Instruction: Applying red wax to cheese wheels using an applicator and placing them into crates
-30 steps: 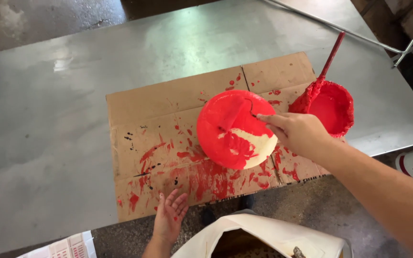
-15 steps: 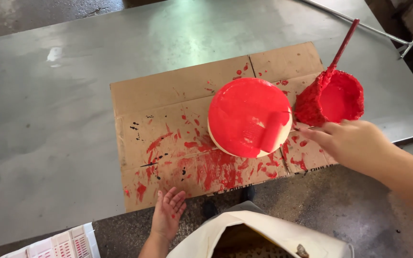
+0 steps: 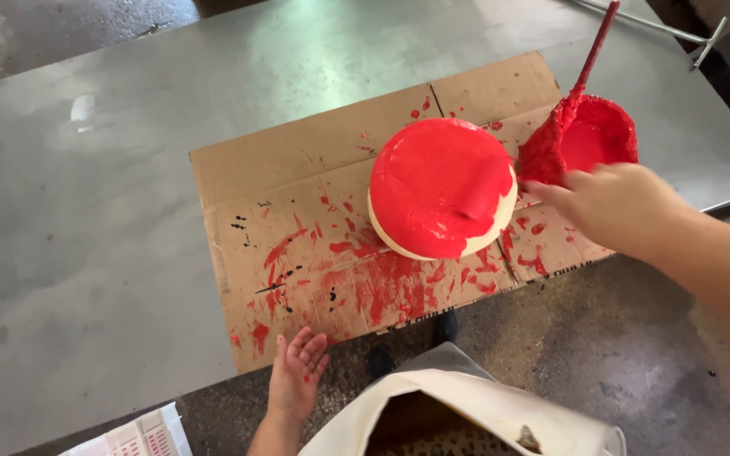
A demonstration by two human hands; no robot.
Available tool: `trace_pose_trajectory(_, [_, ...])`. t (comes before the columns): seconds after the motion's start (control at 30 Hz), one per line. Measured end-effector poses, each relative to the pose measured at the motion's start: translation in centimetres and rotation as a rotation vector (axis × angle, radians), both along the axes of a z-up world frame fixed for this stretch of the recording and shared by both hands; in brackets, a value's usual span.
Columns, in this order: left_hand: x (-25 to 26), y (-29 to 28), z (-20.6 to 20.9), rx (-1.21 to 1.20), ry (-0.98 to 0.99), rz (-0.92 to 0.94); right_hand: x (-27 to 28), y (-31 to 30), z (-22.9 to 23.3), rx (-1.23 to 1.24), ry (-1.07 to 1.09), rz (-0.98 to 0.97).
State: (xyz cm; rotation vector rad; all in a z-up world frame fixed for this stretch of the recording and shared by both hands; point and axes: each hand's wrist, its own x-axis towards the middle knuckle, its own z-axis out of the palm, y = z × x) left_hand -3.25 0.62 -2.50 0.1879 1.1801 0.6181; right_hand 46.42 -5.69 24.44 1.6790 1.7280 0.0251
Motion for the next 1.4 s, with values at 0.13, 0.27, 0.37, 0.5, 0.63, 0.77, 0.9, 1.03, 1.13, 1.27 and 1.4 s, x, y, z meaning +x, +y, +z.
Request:
trace_pose_trajectory(0.13, [-1.0,-0.5,0.2,-0.033,0.041,0.034,3.2,-3.6,-2.4,0.021,-0.143,0.018])
trace_pose_trajectory(0.27, [-0.4,-0.8,0.9,-0.059,0.046,0.038,-3.0,3.7,0.3,0.105,-0.031,0.024])
trace_pose_trajectory(0.37, [0.3,-0.8,0.5,-0.053,0.034,-0.007,-7.5,7.6,1.3,-0.023,0.058,-0.111])
trace_pose_trajectory(0.5, [-0.1,-0.1,-0.6,-0.023,0.013,-0.022,-7.3,3.9,-0.8,0.011,0.015,0.098])
trace_pose_trajectory(0.63, [-0.1,-0.1,1.9,-0.06,0.04,-0.002,-3.2,-5.6,-4.2,0.048,-0.044,0.302])
trace_pose_trajectory(0.77, [-0.3,-0.5,2.9,-0.089,0.077,-0.001,-1.1,-7.8,-5.3,-0.008,-0.127,0.046])
trace_pose_trajectory(0.9, [-0.6,-0.7,1.9,-0.082,0.069,-0.007,1.5,-4.8,-6.2,0.382,0.205,-0.435])
trace_pose_trajectory(1.03, [-0.4,-0.3,2.5,-0.045,0.072,-0.026,0.3,-2.2,-4.4,0.386,0.569,-0.931])
trace_pose_trajectory(1.13, [-1.0,0.2,2.3,-0.024,0.08,-0.016,-0.6,-6.7,-7.1,0.635,0.596,-0.578])
trace_pose_trajectory(1.27, [-1.1,-0.2,2.2,-0.081,0.134,0.02,-2.9,-10.4,-9.7,0.515,0.461,-0.709])
trace_pose_trajectory(1.4, [-2.5,-0.2,-1.6,-0.12,0.11,-0.007,-1.1,-5.9,-9.8,0.624,0.622,-0.778])
